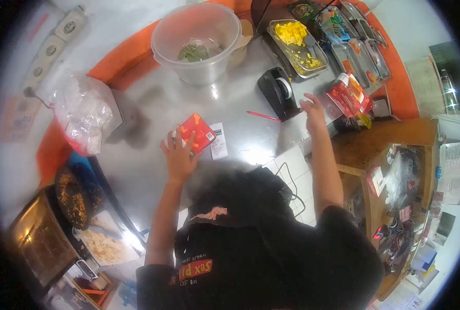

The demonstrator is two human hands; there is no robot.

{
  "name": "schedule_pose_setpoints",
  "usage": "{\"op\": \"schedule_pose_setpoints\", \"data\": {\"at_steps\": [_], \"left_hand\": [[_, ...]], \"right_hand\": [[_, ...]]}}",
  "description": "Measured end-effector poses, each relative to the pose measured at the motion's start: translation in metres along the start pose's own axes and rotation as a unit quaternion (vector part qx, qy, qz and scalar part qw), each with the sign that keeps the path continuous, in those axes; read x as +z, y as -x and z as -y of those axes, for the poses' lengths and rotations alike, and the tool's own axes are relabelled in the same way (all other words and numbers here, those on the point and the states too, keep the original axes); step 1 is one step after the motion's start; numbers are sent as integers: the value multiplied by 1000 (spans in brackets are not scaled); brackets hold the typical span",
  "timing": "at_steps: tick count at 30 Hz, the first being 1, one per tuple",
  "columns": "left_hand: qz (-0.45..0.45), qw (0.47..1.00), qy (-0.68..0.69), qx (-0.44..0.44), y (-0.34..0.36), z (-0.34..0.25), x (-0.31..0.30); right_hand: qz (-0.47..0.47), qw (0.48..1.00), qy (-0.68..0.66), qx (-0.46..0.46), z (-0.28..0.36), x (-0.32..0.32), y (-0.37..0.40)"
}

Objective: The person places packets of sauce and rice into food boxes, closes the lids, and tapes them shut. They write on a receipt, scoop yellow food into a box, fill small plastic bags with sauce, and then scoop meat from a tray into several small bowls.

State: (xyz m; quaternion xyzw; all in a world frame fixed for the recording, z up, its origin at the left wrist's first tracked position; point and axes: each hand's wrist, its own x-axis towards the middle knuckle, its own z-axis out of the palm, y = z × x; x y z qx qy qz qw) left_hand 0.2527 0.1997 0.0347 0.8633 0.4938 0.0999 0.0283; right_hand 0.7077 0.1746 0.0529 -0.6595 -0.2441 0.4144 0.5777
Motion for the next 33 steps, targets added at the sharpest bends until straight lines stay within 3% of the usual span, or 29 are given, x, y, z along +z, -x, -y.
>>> {"op": "schedule_pose_setpoints", "data": {"at_steps": [2,6,10,12,13,15,16,17,18,20,22,25,29,31,33], "left_hand": [[9,1000,10,-2,-3,-1,-8],[11,999,30,-16,-4,-3,-11],[-15,998,50,-18,-5,-5,-4],[-22,998,40,-45,-2,-10,-2],[-26,997,34,-58,-6,-14,-4],[-7,994,36,-99,-5,-24,-5],[4,994,32,-103,-1,-30,-4],[-9,993,26,-119,-3,-35,-1],[-25,991,21,-133,-5,-38,2],[-36,990,29,-136,-4,-41,5],[-49,988,37,-143,-4,-42,7],[-50,988,47,-141,-3,-40,6],[-48,988,48,-139,-2,-39,8],[-49,988,45,-141,-2,-38,9],[-59,988,51,-135,-2,-37,10]], "right_hand": [[-45,988,148,6,15,-5,27],[-26,981,180,62,-25,-17,34],[-73,949,308,-1,-62,-20,13],[-84,902,412,95,-90,-27,16],[-14,900,434,48,-92,-18,25],[118,971,210,17,-88,25,50],[182,947,264,-2,-53,68,72],[217,953,213,-4,-59,100,84],[251,929,269,-45,-44,135,102],[269,945,172,-74,-56,190,123],[236,938,236,-93,-68,223,133],[197,933,287,-94,-75,235,137],[247,926,259,-123,-74,219,117],[298,889,239,-251,-74,212,101],[285,870,269,-300,-76,209,90]]}}
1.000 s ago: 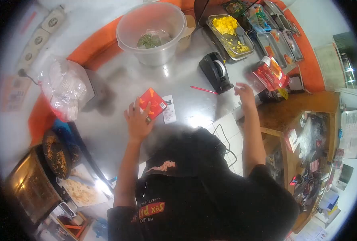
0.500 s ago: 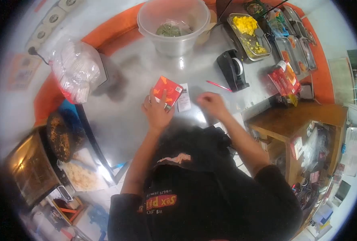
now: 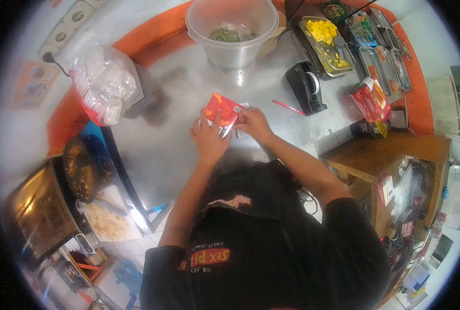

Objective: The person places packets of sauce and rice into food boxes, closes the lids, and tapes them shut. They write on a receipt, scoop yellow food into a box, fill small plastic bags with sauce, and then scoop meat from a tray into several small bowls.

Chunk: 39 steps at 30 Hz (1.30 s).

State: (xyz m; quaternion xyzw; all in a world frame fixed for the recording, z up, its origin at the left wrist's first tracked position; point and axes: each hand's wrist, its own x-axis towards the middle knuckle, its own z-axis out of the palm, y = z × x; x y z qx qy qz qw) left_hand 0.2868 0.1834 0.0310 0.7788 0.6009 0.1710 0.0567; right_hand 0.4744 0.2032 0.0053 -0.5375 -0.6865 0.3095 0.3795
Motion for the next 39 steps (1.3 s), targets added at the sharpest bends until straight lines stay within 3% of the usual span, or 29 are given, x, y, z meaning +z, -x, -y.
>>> {"op": "schedule_pose_setpoints", "data": {"at_steps": [2,4,11,17,19,20,22,24,25,26,27,28,29,30,31,32,34,36,37,39], "left_hand": [[-4,1000,3,3,0,1,1],[-9,1000,7,5,-1,2,0],[28,1000,3,1,-2,-1,-9],[36,998,53,0,-1,7,-6],[37,997,67,-16,-4,6,1],[16,998,58,-36,-6,5,5],[0,997,61,-51,-5,-5,12],[-49,996,35,-62,-5,-15,11],[-50,996,39,-62,-6,-24,5],[-50,997,64,10,-8,-35,-5],[-48,992,86,83,-7,-44,-11],[-47,992,84,82,-6,-51,-11],[175,979,88,53,-6,-59,-11],[387,918,88,19,-5,-63,-10],[386,919,85,14,1,-65,-8],[340,930,138,-21,13,-64,-3],[289,937,189,-57,29,-61,4],[142,970,198,-15,40,-55,7],[146,969,197,-16,38,-57,3],[97,978,184,-13,33,-62,-3]], "right_hand": [[-9,998,50,-36,-7,-1,-1],[15,993,121,-1,-7,-2,-3],[16,998,60,10,16,0,0],[-35,987,109,111,30,12,-7],[-125,966,-9,227,24,8,-10],[-132,964,-2,230,17,-4,-9],[-299,943,-5,148,-7,-38,-2],[-412,890,132,141,-37,-90,11],[-431,862,193,182,-48,-119,20],[-447,830,250,221,-57,-143,28],[-419,833,263,246,-61,-161,34],[-391,836,274,271,-65,-174,38],[-388,838,271,272,-75,-184,43],[-336,887,51,313,-88,-192,45],[-264,887,-171,337,-90,-195,42],[-288,877,-213,320,-91,-198,43],[-303,878,-210,306,-78,-210,47],[-327,875,-169,316,-53,-218,63],[-326,874,-169,319,-52,-216,74],[-235,868,-100,425,-58,-214,92]]}}
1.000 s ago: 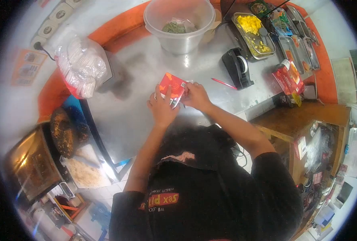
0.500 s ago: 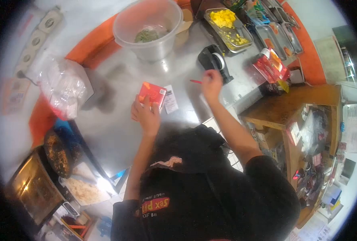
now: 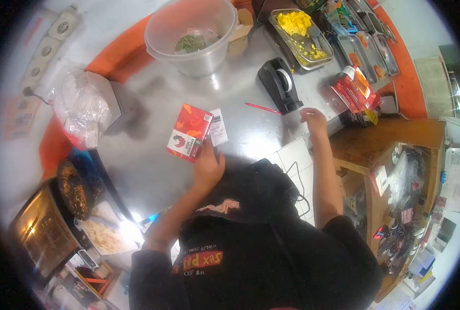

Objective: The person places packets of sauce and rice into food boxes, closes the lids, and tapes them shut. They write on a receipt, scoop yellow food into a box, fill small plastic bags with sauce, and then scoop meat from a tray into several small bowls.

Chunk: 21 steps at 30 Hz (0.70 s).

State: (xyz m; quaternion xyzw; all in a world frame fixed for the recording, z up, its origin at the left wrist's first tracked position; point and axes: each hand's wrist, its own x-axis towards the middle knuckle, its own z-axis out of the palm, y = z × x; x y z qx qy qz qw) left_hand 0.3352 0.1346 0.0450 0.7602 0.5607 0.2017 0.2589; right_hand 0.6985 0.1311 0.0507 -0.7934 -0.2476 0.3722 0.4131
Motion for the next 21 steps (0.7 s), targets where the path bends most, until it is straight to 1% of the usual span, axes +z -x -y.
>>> {"op": "schedule_pose_setpoints", "data": {"at_steps": [1,2,3,4,5,6,7,8,9,10,11,12,13,14,15,16,17,18,19,20,21], "left_hand": [[0,1000,1,-3,0,1,5],[-29,1000,8,-6,0,5,14],[-59,998,14,-8,-2,7,22],[-61,998,12,-11,-1,8,29],[-58,991,97,-79,-2,8,37],[-56,971,180,-144,-4,10,45],[-58,971,179,-146,-4,16,54],[-30,948,214,-234,-6,23,63],[-9,913,250,-321,-12,26,70],[-20,909,253,-329,-19,24,73],[-50,882,313,-348,-23,22,76],[-79,851,370,-364,-23,19,79],[-85,848,370,-369,-25,14,81],[-98,827,426,-353,-29,8,83],[-111,803,481,-334,-32,3,81],[-118,801,482,-335,-35,1,77],[-113,824,475,-288,-37,1,71],[-109,844,467,-240,-40,-1,61],[-118,843,466,-242,-43,-7,40],[-121,871,415,-233,-46,-16,10],[-124,896,362,-224,-45,-16,-10]], "right_hand": [[1,999,-29,-23,-12,6,-5],[4,999,-27,-24,-21,7,-14],[3,999,-5,-52,-24,10,-20],[2,997,16,-79,-27,13,-22],[4,997,16,-80,-33,14,-25],[-20,988,134,-76,-45,15,-29],[-44,965,251,-70,-51,14,-26],[-40,964,252,-74,-57,11,-19],[1,987,151,-60,-60,8,-11],[46,997,50,-40,-60,8,-4],[57,996,55,-39,-62,8,1],[92,995,30,-35,-58,7,8],[125,992,3,-33,-48,6,12],[131,991,6,-36,-37,7,14],[169,985,7,-27,-22,9,17],[206,978,9,-18,-14,11,17],[212,977,11,-22,-12,14,12],[237,971,12,-42,-10,19,5],[262,963,13,-62,-7,26,-1],[271,960,13,-65,3,34,-2],[282,954,15,-102,20,45,2]]}}
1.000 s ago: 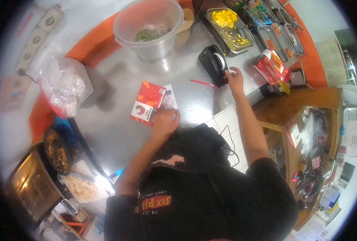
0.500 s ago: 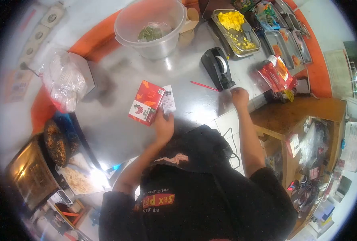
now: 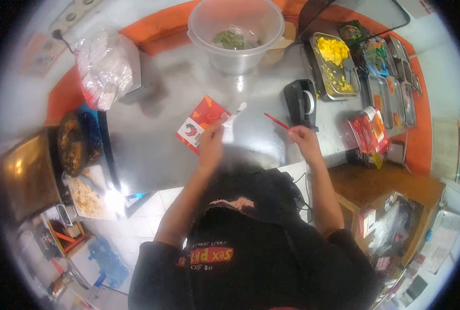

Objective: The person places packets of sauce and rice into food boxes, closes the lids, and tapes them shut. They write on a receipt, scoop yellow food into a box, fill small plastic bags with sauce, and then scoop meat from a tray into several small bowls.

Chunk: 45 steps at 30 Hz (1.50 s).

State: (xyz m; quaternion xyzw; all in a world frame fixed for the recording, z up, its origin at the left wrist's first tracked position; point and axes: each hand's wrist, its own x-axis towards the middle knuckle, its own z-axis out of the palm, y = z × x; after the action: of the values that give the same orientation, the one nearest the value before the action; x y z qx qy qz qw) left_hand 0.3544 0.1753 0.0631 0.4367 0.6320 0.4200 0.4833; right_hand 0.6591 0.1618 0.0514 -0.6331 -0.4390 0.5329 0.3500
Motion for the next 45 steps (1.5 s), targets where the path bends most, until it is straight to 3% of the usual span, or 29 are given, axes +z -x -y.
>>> {"op": "schedule_pose_setpoints", "data": {"at_steps": [4,7,9,10,12,13,15,19,21,23,26,27,28,29,30,32,34,37,39,41,43,45], "left_hand": [[-47,991,-123,-30,-11,25,-57],[-72,970,-229,26,-2,29,-78],[-106,926,-345,109,1,36,-79],[-112,924,-348,110,3,33,-78],[-137,907,-380,115,6,28,-72],[-141,906,-382,116,4,30,-71],[-144,848,-447,245,0,38,-69],[-104,817,-497,273,-3,54,-63],[-66,855,-451,247,-2,51,-66],[-47,873,-422,240,0,37,-67],[-17,894,-405,192,-2,33,-63],[-40,877,-400,265,-13,60,-58],[-24,897,-365,250,-15,54,-49],[-88,892,-355,264,2,16,-36],[-19,919,-351,177,4,15,-26],[-7,906,-374,198,12,25,-3],[16,911,-382,155,19,34,18],[48,936,-305,167,34,38,9],[49,931,-318,173,57,47,-24],[38,933,-319,164,87,67,-68],[-15,948,-295,122,133,95,-118],[-56,964,-256,49,199,115,-167]], "right_hand": [[78,993,49,-68,37,52,-38],[195,972,33,-125,62,108,-71],[245,945,108,-187,61,151,-100],[248,944,106,-191,72,168,-105],[265,855,354,-270,89,193,-111],[266,854,352,-274,89,198,-114],[242,804,470,-271,89,208,-117],[275,828,410,-267,79,179,-137],[265,892,310,-195,62,164,-151],[238,929,189,-213,44,147,-150],[102,974,74,-189,-16,141,-153],[83,993,31,-83,9,146,-128],[178,982,-46,41,-8,138,-132],[125,975,-172,59,-14,148,-111],[174,969,-168,52,-36,148,-103],[48,992,-110,-35,-73,153,-113],[-27,995,-83,-43,-25,154,-76],[-43,997,-49,-52,-46,135,-102],[-9,997,-23,-78,-63,115,-127],[-133,956,242,-99,-30,109,-122],[-232,942,84,-228,-9,128,-102],[-238,929,88,-269,30,159,-68]]}}
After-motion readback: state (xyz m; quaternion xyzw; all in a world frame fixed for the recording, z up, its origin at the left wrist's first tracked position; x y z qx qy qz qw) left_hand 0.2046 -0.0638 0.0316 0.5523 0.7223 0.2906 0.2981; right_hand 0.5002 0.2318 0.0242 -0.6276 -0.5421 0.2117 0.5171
